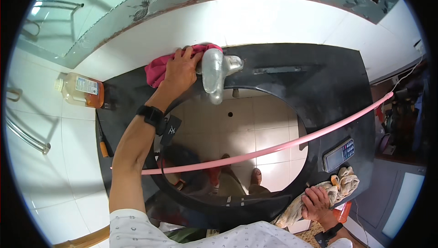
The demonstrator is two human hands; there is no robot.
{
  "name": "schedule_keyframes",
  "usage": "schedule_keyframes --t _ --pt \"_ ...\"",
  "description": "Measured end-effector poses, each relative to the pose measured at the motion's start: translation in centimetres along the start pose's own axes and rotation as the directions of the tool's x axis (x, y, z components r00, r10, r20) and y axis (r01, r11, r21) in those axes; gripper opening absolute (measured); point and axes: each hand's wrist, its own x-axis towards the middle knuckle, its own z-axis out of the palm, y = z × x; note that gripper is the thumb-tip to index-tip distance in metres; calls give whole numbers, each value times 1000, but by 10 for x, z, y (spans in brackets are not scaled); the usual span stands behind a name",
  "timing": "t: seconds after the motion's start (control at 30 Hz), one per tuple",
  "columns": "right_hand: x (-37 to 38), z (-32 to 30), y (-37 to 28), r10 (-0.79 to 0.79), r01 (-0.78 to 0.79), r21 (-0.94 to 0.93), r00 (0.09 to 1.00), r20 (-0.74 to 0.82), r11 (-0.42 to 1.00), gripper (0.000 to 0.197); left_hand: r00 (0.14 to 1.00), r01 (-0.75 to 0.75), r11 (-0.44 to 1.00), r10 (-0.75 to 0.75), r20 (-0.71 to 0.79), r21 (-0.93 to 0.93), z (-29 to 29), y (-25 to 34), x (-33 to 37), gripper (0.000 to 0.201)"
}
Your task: The recorder wipes down a black bathroom countertop and the faucet with a pink cloth.
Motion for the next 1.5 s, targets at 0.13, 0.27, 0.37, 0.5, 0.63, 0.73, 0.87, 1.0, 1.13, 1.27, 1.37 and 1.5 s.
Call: schedule_keyframes --t 0.13,0.27,0.37,0.5,0.63,0.73,0.87,1.0,1.13,1.27,1.37,1.5 --pt "-2 4 -1 13 -13 -12 999 39 1000 31 999 9 998 -6 -41 70 12 -22 -12 39" --pt "-5 3 -3 41 -36 -51 994 101 998 30 987 103 988 -86 -135 118 38 -115 -63 45" --pt "-8 3 1 44 -40 -42 996 84 998 28 907 391 908 -408 101 154 26 -170 -115 39" --pt "-4 5 1 10 -8 -41 998 69 999 30 865 484 866 -495 80 125 15 -181 -160 29" --pt "0 5 0 -9 11 -36 998 68 999 32 836 457 819 -528 -145 -348 10 -169 -136 20" --pt "-4 1 -2 20 -14 -64 997 81 998 31 782 137 826 -429 -453 -546 -11 -98 -70 18" --pt "-3 1 -2 31 -26 -76 997 70 997 28 703 -278 913 -18 -711 -298 -34 -49 -1 20" --pt "4 -2 -4 32 -27 -78 997 75 997 27 767 -323 943 312 -561 83 -20 -45 25 24" --pt "1 -5 -3 62 -55 -65 991 115 996 25 808 -327 884 445 -386 334 -5 -57 22 30" --pt "8 -4 -2 45 -39 -65 996 83 997 24 918 -247 938 306 -252 242 20 -95 -16 32" --pt "10 -7 0 33 -30 -36 996 85 999 24 918 -255 937 312 -245 239 10 -99 -20 32" --pt "8 -5 -3 50 -49 -22 997 55 999 24 829 -411 912 374 -415 2 -24 -54 14 33"
